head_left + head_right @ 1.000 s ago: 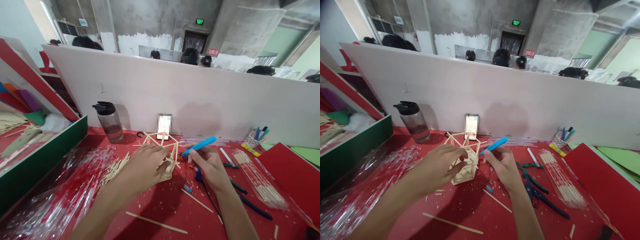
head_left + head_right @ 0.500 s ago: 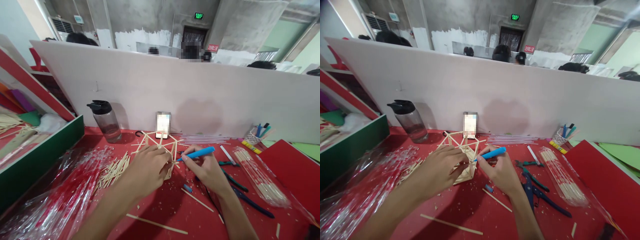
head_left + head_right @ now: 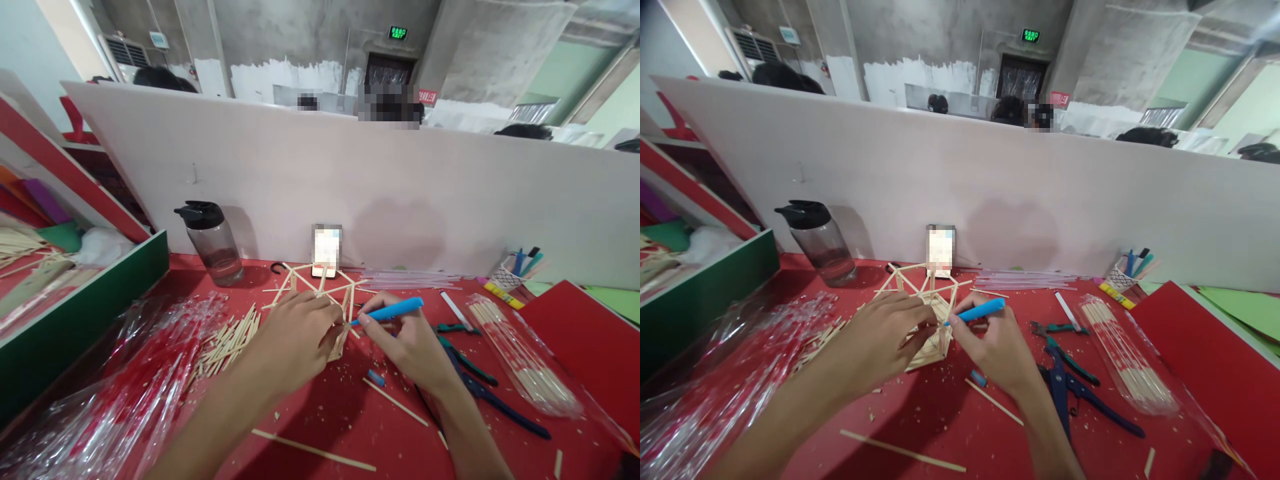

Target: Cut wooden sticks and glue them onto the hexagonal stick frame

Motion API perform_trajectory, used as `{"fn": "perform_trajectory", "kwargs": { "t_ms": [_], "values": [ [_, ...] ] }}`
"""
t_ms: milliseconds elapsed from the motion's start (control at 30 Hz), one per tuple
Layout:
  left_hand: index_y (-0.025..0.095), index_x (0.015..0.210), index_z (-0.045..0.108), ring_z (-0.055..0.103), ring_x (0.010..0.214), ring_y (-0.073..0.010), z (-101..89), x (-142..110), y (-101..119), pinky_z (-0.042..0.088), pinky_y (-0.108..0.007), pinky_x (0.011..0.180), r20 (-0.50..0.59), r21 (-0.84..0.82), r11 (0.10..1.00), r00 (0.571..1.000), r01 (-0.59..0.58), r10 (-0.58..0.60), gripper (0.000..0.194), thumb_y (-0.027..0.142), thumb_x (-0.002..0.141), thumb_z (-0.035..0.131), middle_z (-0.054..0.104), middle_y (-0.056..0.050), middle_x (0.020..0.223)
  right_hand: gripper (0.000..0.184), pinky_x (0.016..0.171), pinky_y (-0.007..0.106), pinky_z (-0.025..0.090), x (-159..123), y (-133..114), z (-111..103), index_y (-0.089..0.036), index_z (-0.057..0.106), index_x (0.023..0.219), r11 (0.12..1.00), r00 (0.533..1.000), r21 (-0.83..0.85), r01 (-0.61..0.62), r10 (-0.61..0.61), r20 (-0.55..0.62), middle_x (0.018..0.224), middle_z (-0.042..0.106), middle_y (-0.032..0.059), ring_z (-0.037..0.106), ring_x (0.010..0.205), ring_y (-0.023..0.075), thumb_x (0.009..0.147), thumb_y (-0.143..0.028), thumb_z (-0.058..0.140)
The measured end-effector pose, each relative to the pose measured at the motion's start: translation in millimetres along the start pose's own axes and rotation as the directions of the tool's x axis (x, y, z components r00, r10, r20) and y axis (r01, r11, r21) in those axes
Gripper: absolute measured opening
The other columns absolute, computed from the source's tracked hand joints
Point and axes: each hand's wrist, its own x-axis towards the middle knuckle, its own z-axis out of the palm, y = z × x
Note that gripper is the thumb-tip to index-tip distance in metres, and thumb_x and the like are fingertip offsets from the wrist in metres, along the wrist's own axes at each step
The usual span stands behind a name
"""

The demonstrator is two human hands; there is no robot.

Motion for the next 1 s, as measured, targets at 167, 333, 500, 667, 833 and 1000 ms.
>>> {"fn": "perform_trajectory", "kwargs": {
  "t_ms": [167,333,500,667,833,1000],
  "values": [
    [0.020,0.090,0.066,0.062,0.087,-0.0244,-0.8,-0.3,0.9,0.043,-0.041,0.082,0.004,-0.003,1.000,1.000,0.000,0.000,0.021,0.021,0.097,0.046,0.071,-0.005,0.090,0.016,0.068,0.024,0.050,0.5,-0.5,0.4,-0.021,0.062,0.084,1.000,1.000,0.001,0.003,-0.003,-0.003,0.079,0.062,-0.0011,0.059,0.073,0.0136,0.094,-0.033,0.061],
    [0.020,0.089,0.066,0.062,0.086,-0.0237,0.2,-0.7,0.2,0.043,-0.040,0.081,-0.015,-0.013,1.000,1.000,-0.001,0.000,0.020,0.020,0.096,0.047,0.071,-0.005,0.089,0.016,0.066,0.025,0.050,0.2,-0.7,-0.5,-0.021,0.062,0.084,1.000,1.000,0.009,0.006,-0.006,0.010,0.078,0.062,-0.0010,0.058,0.070,0.0135,0.094,-0.032,0.060],
    [0.020,0.091,0.067,0.062,0.087,-0.0234,-0.6,-0.1,0.5,0.042,-0.040,0.084,-0.015,-0.022,1.000,1.000,0.006,-0.006,0.019,0.019,0.095,0.048,0.071,-0.005,0.091,0.014,0.064,0.025,0.050,-0.4,0.1,-1.4,-0.021,0.061,0.083,1.000,1.000,-0.001,-0.004,0.004,0.022,0.073,0.059,-0.0021,0.056,0.065,0.0129,0.093,-0.031,0.061],
    [0.020,0.089,0.065,0.062,0.086,-0.0239,-0.9,-0.6,0.4,0.042,-0.041,0.081,-0.010,-0.015,1.000,1.000,0.004,-0.005,0.019,0.019,0.095,0.048,0.071,-0.005,0.089,0.016,0.066,0.026,0.051,0.6,-1.2,-0.3,-0.021,0.063,0.084,1.000,1.000,0.007,0.001,-0.001,0.009,0.077,0.062,0.0001,0.058,0.070,0.0146,0.094,-0.034,0.060],
    [0.021,0.088,0.066,0.062,0.086,-0.0239,-0.3,-0.9,0.2,0.042,-0.040,0.083,-0.014,-0.034,0.999,1.000,0.005,-0.005,0.019,0.020,0.095,0.048,0.071,-0.004,0.088,0.017,0.061,0.024,0.048,-0.2,-2.9,-1.7,-0.021,0.062,0.084,1.000,1.000,-0.021,-0.008,0.009,0.030,0.074,0.060,-0.0016,0.055,0.065,0.0130,0.094,-0.034,0.060],
    [0.021,0.089,0.067,0.063,0.087,-0.0246,-2.4,-0.6,1.5,0.044,-0.040,0.081,0.002,-0.038,0.999,1.000,0.005,-0.005,0.019,0.019,0.093,0.049,0.072,-0.005,0.089,0.015,0.064,0.026,0.049,0.2,-5.8,-4.6,-0.021,0.063,0.084,0.998,1.000,-0.051,0.028,-0.029,-0.002,0.078,0.064,0.0000,0.059,0.071,0.0154,0.094,-0.033,0.060]
  ]
}}
